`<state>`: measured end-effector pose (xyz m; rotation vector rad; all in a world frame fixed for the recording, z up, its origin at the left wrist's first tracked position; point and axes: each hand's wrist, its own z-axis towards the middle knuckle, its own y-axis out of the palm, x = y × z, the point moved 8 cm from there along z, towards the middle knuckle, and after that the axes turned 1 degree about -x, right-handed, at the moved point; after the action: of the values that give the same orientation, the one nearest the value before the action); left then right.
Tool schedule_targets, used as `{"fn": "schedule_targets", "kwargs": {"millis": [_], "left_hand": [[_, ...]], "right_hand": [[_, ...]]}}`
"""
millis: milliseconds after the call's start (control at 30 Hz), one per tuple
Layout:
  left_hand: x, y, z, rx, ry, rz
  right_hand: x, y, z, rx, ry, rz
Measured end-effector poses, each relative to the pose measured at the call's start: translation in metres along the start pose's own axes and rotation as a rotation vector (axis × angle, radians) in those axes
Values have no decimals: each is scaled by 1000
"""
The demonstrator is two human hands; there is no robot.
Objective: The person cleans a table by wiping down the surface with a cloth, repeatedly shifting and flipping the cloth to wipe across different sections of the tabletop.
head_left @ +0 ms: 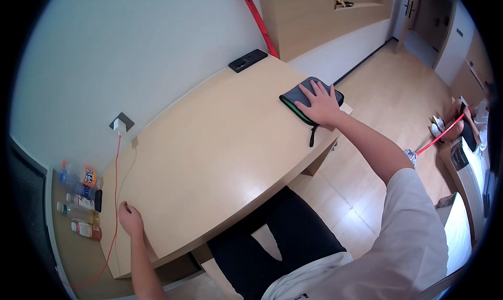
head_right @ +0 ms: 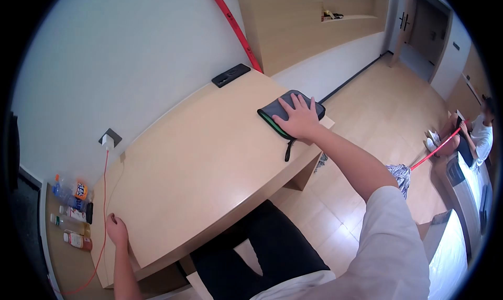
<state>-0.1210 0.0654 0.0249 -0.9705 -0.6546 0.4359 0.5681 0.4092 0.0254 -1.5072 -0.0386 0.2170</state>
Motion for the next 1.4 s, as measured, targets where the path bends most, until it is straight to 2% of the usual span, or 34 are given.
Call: {"fn": "schedule_targets", "kwargs": {"millis": [433,667,833,1033,1233,1367,1400], "left_hand": [[-1,2,6,34,52,24],[7,-5,0,21,-38,50],[7,-4,-1,30,-53,-18],[2,0,-2,41,48,-44],[15,-7,-7,15,31,-11],[5,0,-3,44,54,-25],[5,0,-2,37,44,-28]], "right_hand": [[-60,18,95,11,-74,69],[-67,17,103,-46,-48,56],[-69,14,61,-77,-98,76],[-50,12,-25,-66,-239,70],[-31,-19,-75,-174,-225,-14],[-27,-19,-65,143,-228,34],[-27,-17,-63,113,-209,47]]}}
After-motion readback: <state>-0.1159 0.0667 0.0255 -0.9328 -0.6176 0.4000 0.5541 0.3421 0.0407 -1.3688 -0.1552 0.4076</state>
